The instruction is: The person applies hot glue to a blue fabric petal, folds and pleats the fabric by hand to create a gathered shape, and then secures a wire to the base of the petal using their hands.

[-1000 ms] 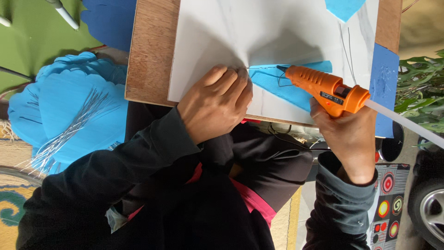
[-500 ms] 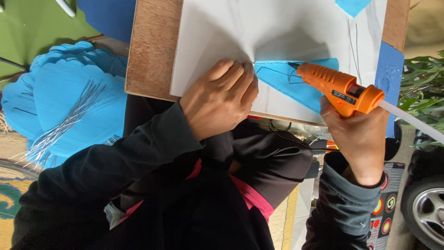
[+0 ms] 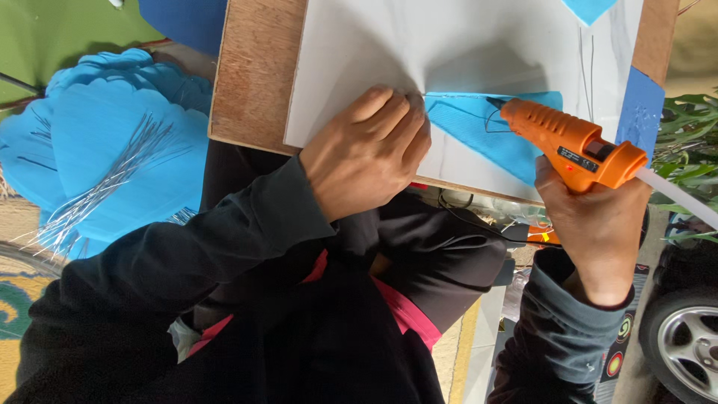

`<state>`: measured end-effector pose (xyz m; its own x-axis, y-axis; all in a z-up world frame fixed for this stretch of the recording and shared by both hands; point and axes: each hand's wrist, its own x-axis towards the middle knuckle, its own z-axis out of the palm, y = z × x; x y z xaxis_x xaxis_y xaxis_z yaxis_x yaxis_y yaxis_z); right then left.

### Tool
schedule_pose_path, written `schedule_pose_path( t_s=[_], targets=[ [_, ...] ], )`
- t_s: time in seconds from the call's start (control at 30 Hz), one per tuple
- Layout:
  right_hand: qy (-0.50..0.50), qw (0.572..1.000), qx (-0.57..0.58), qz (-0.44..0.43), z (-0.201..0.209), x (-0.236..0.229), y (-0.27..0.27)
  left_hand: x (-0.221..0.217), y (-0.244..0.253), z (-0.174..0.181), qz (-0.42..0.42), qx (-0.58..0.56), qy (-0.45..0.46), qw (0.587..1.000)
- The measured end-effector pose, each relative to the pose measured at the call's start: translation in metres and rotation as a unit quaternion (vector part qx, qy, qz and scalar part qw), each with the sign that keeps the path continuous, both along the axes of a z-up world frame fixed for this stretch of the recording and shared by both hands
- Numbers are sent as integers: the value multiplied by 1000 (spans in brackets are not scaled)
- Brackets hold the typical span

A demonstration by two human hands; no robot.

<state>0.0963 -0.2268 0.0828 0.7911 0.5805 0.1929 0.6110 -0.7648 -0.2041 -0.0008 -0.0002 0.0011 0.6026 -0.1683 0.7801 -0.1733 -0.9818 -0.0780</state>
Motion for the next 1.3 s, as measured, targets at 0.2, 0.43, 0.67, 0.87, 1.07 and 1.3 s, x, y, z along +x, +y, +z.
schedule_pose_path(
  t_s=[0.2,0.43,0.67,0.87,1.07,1.3],
  targets=[
    [-5,1000,-13,-12,1,-3,2,1,-1,-1,-10,-11,9,1000],
    [21,1000,15,-6,7,-12,-8,6,-5,6,2,3,15,1000],
    [54,993,90,-49,11,-17,-27,34,-16,10,51,34,16,998],
    [106,979,175,-19,11,-15,-39,60,-18,9,48,71,17,996],
    [115,971,195,-77,-3,-14,-33,75,-9,4,12,92,20,995],
    [4,994,96,52,-4,-11,-9,76,-4,-3,38,123,-9,992]
  ],
)
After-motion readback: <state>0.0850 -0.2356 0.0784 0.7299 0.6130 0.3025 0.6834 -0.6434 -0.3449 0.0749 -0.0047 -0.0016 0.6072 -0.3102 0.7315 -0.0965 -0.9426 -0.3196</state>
